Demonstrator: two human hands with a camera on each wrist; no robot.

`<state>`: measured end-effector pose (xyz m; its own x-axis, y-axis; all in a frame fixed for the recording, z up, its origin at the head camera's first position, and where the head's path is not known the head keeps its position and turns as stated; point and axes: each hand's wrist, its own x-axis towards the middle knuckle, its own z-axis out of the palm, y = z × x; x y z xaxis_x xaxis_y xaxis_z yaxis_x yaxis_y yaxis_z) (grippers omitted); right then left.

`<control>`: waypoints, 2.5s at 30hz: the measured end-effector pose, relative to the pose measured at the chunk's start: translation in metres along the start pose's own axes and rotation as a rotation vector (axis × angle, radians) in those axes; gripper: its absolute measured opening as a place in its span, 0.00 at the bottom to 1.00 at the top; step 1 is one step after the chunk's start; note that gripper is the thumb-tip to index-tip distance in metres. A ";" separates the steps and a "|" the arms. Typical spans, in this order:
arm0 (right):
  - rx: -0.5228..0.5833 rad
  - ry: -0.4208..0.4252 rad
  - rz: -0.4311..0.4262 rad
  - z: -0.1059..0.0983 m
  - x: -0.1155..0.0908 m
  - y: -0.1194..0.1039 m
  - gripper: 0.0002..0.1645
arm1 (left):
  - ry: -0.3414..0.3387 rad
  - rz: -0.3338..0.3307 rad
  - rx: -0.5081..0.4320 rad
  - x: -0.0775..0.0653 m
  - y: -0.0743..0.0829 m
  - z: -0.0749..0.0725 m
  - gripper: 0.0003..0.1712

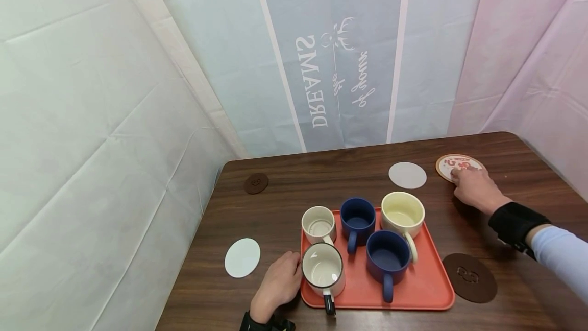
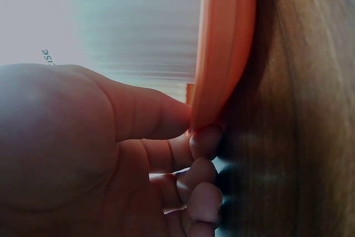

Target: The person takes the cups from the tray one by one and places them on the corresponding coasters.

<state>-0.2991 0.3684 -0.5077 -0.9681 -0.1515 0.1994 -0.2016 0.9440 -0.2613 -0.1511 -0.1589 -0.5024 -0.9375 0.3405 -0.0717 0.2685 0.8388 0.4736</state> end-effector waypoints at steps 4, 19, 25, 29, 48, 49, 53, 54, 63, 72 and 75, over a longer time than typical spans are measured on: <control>0.006 0.000 0.016 -0.001 -0.002 -0.001 0.13 | -0.001 -0.004 0.003 0.000 -0.001 0.001 0.13; 0.025 0.104 -0.331 0.015 0.011 -0.049 0.15 | -0.024 -0.030 -0.011 0.003 0.000 -0.002 0.11; -0.008 0.057 -0.329 0.021 0.012 -0.049 0.11 | -0.040 -0.038 -0.010 0.001 0.000 0.000 0.11; -0.019 0.046 -0.323 0.022 0.014 -0.049 0.11 | -0.041 -0.038 -0.017 0.000 0.000 0.000 0.11; 0.077 -0.003 -0.247 0.019 0.006 -0.049 0.19 | -0.030 -0.020 -0.014 0.001 0.001 0.000 0.11; 0.092 -0.005 -0.242 0.018 0.003 -0.050 0.20 | -0.032 -0.019 -0.015 0.001 0.001 0.000 0.11; 0.114 -0.003 -0.253 0.012 -0.014 -0.058 0.21 | -0.031 -0.015 -0.010 0.001 0.000 -0.002 0.11; 0.117 -0.007 -0.258 0.010 -0.018 -0.061 0.21 | -0.028 -0.016 -0.007 0.001 -0.001 -0.003 0.11; 0.110 -0.072 -0.302 -0.003 -0.057 -0.081 0.19 | -0.001 0.000 0.015 0.003 -0.002 -0.005 0.11; 0.108 -0.068 -0.254 -0.004 -0.113 -0.090 0.15 | -0.025 -0.024 -0.012 0.000 -0.001 0.000 0.11; 0.099 -0.015 -0.257 -0.003 -0.130 -0.094 0.15 | -0.025 -0.026 -0.005 -0.001 -0.001 -0.001 0.11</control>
<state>-0.1538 0.3005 -0.5059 -0.8854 -0.3872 0.2571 -0.4535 0.8408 -0.2956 -0.1509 -0.1599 -0.5019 -0.9382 0.3295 -0.1060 0.2432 0.8455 0.4755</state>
